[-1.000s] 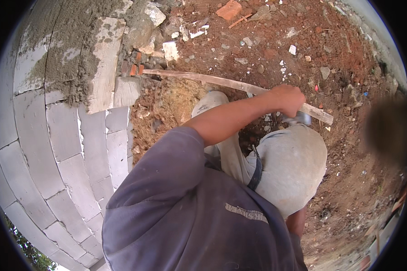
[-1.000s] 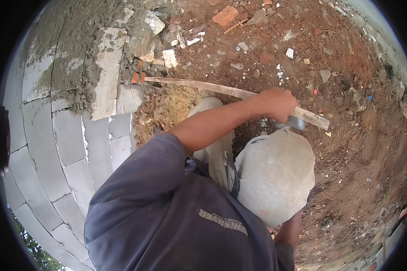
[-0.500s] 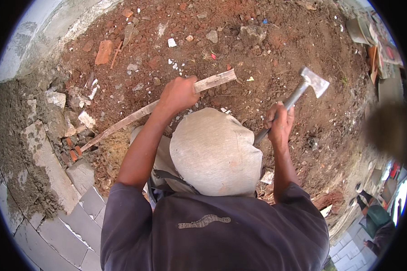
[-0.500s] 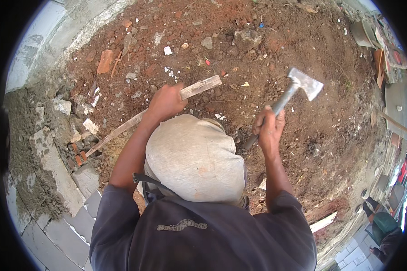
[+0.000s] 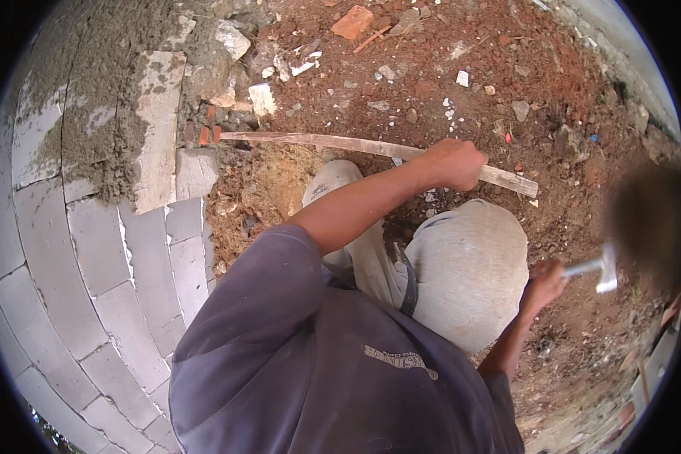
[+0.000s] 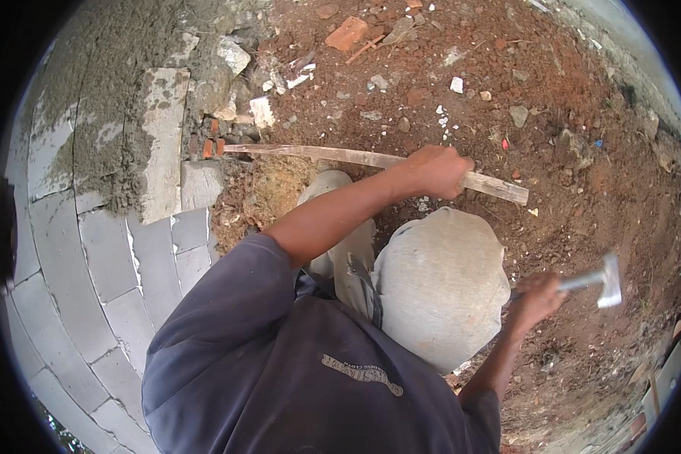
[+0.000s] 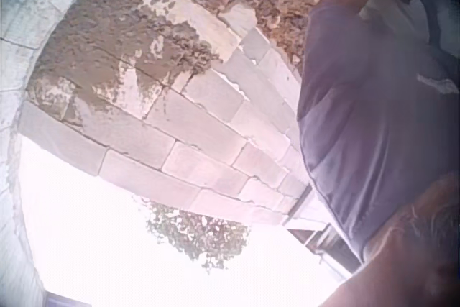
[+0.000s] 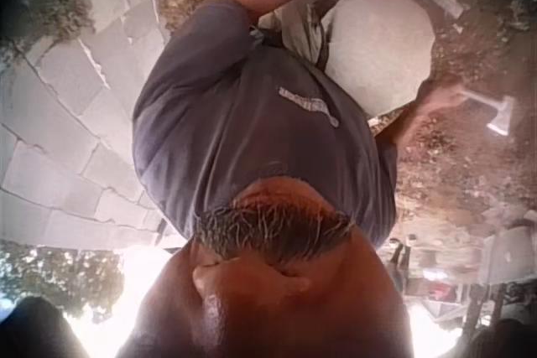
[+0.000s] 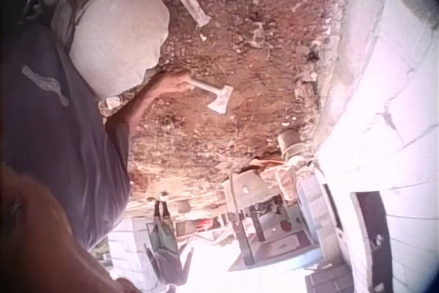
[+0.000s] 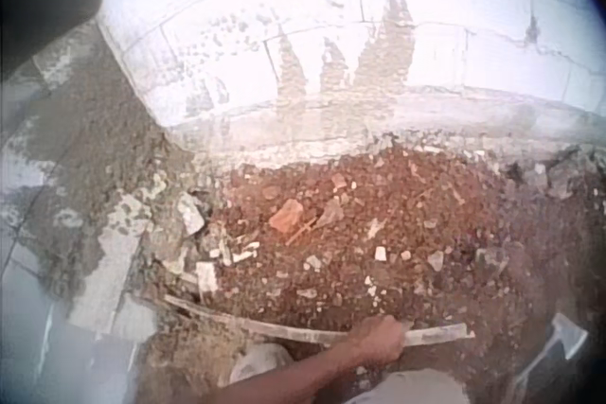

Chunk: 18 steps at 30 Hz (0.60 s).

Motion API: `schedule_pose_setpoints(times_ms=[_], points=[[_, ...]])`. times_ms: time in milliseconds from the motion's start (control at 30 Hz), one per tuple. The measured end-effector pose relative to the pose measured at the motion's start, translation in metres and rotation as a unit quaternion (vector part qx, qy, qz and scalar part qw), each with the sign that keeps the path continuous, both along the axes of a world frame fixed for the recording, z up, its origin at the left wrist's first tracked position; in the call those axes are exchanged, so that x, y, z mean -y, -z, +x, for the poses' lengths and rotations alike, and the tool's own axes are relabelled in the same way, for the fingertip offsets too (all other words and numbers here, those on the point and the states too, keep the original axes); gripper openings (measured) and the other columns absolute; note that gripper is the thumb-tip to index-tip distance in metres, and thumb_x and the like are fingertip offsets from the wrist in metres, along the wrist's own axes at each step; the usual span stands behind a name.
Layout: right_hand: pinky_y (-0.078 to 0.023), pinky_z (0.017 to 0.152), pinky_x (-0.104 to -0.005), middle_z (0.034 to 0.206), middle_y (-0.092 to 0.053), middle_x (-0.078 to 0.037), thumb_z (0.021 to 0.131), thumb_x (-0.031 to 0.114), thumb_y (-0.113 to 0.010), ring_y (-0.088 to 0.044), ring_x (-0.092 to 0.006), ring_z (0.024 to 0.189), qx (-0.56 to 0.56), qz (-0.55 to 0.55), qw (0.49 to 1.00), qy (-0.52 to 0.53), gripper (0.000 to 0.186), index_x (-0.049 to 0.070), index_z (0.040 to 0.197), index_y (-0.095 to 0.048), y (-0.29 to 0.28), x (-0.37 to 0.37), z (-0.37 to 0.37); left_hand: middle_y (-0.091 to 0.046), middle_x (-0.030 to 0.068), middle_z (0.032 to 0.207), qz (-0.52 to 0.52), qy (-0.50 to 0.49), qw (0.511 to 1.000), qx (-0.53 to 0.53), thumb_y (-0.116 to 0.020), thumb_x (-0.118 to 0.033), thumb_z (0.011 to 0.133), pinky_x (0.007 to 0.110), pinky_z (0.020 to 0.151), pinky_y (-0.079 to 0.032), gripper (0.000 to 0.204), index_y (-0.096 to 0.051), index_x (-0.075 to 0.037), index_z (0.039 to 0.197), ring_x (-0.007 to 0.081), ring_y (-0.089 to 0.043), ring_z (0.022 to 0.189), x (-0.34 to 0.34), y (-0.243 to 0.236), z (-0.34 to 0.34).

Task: The person scoops mortar from a bucket with a trowel and applies it to the joints of a block wall, smoothing the surface. Later, the person uses a hoe to break up soil on the ground.

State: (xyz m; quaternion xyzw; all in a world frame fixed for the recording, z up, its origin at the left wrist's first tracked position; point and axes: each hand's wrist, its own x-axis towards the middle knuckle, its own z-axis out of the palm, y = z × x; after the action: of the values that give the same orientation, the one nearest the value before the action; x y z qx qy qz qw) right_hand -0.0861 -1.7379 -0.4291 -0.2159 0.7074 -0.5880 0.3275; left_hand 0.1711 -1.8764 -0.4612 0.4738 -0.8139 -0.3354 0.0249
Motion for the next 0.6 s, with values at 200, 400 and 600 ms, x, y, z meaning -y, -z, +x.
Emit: schedule_pose_setpoints(times_ms=[200,400,600], points=[[-0.037,0.048,-0.0229,0.068,-0.047,0.002,0.096,0.014,-0.063,-0.043,-0.0065,0.055,-0.075,0.174,0.965,-0.182,0.013,0.005,0.095,-0.053,0.008,-0.01,-0.051,-0.07,0.0258,0.086,-0.009,-0.015,1.0,-0.004,-0.061,-0.011,0.073,0.054,0.076,-0.055,0.025,-0.069,-0.001,0.094,0.0445,-0.069,0.084,0.0,0.002,0.013],[-0.037,0.044,-0.0248,0.065,-0.046,0.0,0.098,0.009,-0.058,-0.041,-0.0084,0.05,0.056,-0.127,0.981,0.136,0.012,0.005,0.093,-0.048,0.004,0.01,-0.129,-0.071,0.0252,0.087,0.005,-0.018,1.0,0.004,-0.061,-0.01,0.073,0.053,0.077,-0.056,0.025,-0.069,-0.001,0.094,0.0437,-0.07,0.085,-0.005,0.002,0.005],[-0.04,0.045,-0.0285,0.063,-0.047,0.0,0.094,0.012,-0.064,-0.044,-0.0082,0.051,-0.027,0.039,0.996,-0.072,0.014,0.005,0.101,-0.054,0.034,-0.012,-0.04,-0.071,0.0241,0.089,-0.009,-0.038,0.999,-0.02,-0.065,-0.011,0.07,0.052,0.078,-0.056,0.026,-0.07,-0.002,0.094,0.0432,-0.07,0.085,-0.011,-0.026,0.008]])
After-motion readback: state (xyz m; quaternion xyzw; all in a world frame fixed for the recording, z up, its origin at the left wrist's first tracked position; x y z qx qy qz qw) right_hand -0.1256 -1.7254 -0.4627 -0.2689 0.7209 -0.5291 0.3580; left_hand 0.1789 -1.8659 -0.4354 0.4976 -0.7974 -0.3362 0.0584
